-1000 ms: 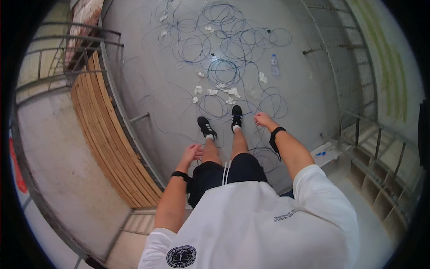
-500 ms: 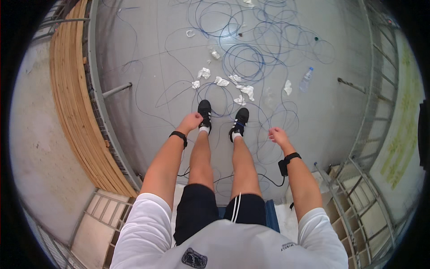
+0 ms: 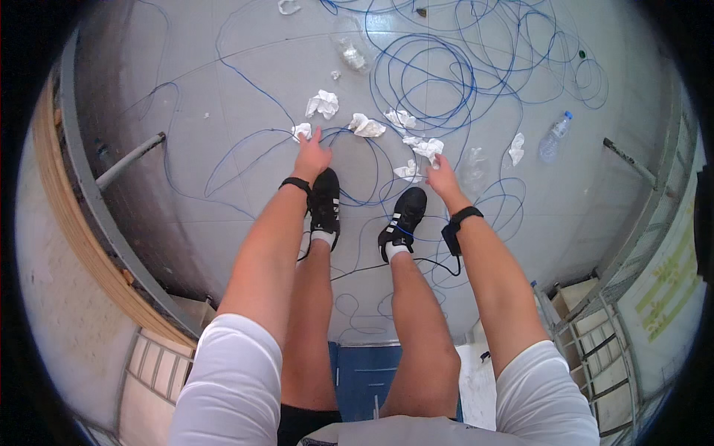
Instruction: The person spreads a blanket onto a wooden bed frame, smooths it with their hands, places a pillow at the head of the bed, and then picks up several pieces of trash from the floor and places them into cubby shelves.
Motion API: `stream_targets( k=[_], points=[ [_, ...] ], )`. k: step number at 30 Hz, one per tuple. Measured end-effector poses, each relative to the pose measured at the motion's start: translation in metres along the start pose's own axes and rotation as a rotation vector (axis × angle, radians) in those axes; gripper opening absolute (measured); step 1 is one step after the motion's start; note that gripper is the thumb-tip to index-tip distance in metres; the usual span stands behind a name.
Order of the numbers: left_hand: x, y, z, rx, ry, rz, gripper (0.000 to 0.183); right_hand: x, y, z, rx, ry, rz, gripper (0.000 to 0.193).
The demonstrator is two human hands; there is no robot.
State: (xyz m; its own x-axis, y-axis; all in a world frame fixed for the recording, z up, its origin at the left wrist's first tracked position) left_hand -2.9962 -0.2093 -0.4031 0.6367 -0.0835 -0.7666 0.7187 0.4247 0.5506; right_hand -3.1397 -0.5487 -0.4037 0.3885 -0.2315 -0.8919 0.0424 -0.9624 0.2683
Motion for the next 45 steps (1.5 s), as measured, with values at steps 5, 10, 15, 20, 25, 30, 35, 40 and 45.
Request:
stream_targets(
  k=[5,10,15,20,25,30,35,40,45],
  points=[
    [-0.002,0.006,-0.015,-0.052,0.165,0.062,0.069,0.005,-0.041,-0.026,-0.574,0.131,0.171,0.048],
    [0.011,-0.002,-0.024,-0.188,0.142,0.177,0.068,0.016,-0.028,-0.036,-0.563,0.193,0.140,0.042],
    [-0.040,0.053,0.029,-0.692,0.078,-0.232,0.055,-0.034,-0.004,-0.067,-0.599,0.139,0.098,0.038],
    [-0.113,0.124,0.059,-0.836,0.082,-0.426,0.045,-0.077,0.029,-0.078,-0.644,0.238,-0.149,0.038],
    [-0.197,0.156,0.057,-0.750,-0.063,-0.496,0.021,-0.173,0.094,-0.048,-0.699,0.378,-0.072,0.038],
    [-0.352,0.226,0.051,-0.255,-0.225,-0.580,0.037,-0.339,0.115,-0.068,-0.744,0.149,-0.099,0.040],
    [-0.482,0.302,0.060,-0.371,-0.230,-0.416,0.033,-0.483,0.163,-0.074,-0.019,-0.107,-0.056,0.036],
    [-0.599,0.357,0.059,-0.529,-0.235,-0.406,0.028,-0.554,0.175,-0.065,0.320,0.075,0.029,0.033],
    [-0.687,0.365,0.019,-0.488,-0.164,-0.181,0.022,-0.581,0.143,-0.057,-0.011,0.347,0.073,0.028]
  ],
)
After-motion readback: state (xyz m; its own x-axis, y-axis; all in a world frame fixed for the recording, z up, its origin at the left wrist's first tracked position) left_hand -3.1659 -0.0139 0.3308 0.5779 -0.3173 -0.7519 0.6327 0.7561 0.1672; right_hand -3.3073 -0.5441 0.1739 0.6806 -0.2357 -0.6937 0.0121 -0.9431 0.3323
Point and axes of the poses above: each hand's wrist, its own x-axis towards the middle knuckle, its own y-axis out of the back of the hand, z = x × y, the point moved 3 cm from there along x, towards the middle knuckle, and after that the axes turned 2 degrees about -z, right-handed, at the moved point
